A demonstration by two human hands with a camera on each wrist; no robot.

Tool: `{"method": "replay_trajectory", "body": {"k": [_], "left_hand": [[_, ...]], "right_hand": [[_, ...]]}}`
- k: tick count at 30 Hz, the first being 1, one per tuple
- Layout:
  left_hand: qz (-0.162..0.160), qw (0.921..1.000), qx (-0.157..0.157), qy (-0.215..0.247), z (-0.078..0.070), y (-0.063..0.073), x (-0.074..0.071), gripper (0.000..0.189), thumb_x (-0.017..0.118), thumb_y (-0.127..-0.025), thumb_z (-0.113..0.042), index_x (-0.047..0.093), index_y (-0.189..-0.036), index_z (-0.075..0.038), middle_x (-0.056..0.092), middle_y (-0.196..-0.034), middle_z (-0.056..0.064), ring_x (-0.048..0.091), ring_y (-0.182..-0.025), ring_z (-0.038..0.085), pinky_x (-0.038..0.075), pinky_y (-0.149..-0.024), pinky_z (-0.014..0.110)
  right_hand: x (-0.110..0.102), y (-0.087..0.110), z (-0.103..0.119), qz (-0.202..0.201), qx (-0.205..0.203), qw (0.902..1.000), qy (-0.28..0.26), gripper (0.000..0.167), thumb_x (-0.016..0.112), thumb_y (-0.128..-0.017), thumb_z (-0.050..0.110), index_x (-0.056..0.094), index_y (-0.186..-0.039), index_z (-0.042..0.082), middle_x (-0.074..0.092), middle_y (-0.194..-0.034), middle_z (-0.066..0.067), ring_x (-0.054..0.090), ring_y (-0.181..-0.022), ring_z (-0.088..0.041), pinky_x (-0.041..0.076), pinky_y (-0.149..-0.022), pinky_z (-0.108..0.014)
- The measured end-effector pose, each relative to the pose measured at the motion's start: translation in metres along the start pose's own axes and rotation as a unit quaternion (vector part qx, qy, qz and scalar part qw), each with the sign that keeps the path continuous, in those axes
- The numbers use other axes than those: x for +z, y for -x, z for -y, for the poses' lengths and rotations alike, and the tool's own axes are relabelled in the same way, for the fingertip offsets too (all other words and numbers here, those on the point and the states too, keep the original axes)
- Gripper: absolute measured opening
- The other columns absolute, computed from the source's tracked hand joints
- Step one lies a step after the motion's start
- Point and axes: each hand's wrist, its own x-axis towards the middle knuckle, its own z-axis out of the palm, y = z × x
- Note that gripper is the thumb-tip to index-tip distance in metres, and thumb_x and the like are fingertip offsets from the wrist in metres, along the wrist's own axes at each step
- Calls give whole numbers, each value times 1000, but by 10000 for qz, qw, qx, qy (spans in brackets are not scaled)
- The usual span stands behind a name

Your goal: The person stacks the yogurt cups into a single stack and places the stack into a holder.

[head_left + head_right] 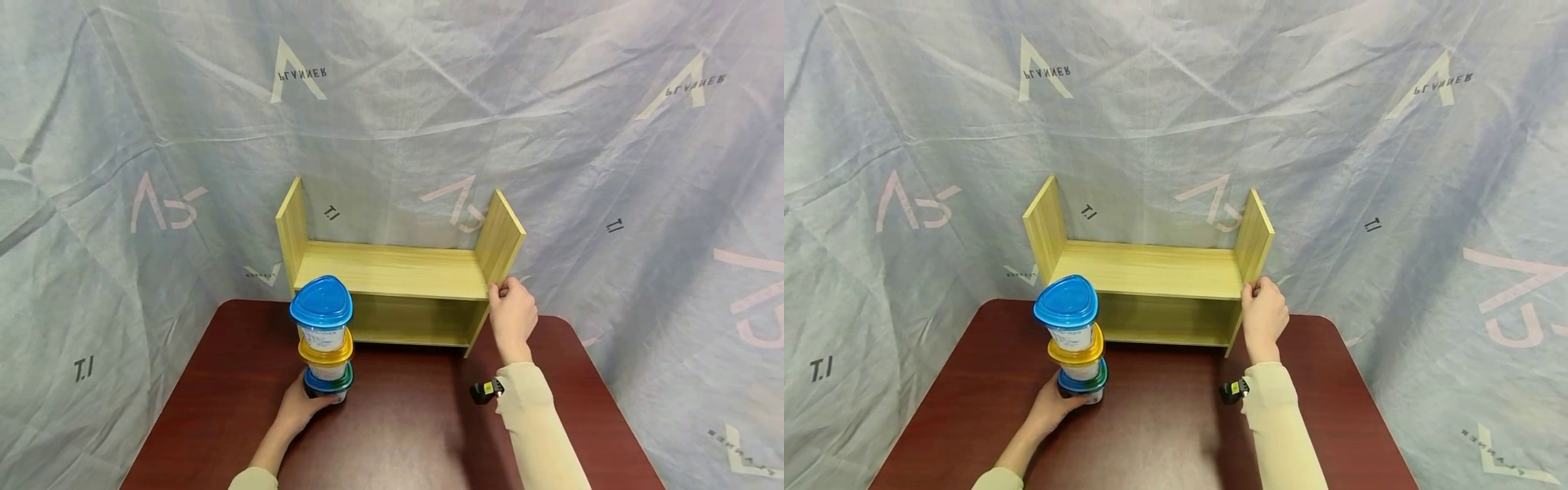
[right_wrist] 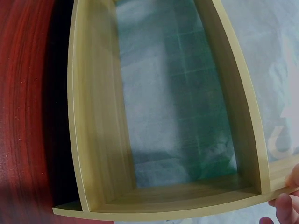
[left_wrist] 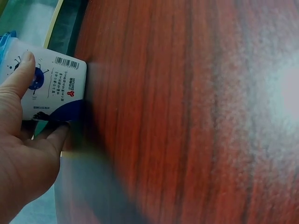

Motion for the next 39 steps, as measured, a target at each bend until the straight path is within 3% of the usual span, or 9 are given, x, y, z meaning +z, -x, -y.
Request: {"method": "replay_trajectory", "body": {"k": [19, 39], "left_hand": [[-58, 9998, 170, 75, 1, 1, 0, 89, 90, -77, -34, 44, -147, -4, 60, -135, 17, 58, -123, 34, 43, -106, 55], [-52, 9999, 122, 22, -5, 1, 0, 90, 90, -77, -36, 43, -148, -5, 59, -137, 16, 57, -125, 35, 42, -107, 56]], "right_hand": [[1, 2, 2, -2, 42, 10000, -43, 24, 68, -97, 24, 60, -79, 9, 69, -81, -10, 61, -63, -37, 45, -57, -51], [0, 2, 2, 116, 163, 9997, -131, 22, 66, -98, 25, 61, -84, 9, 68, -85, -10, 62, -67, -38, 47, -60, -53]]}}
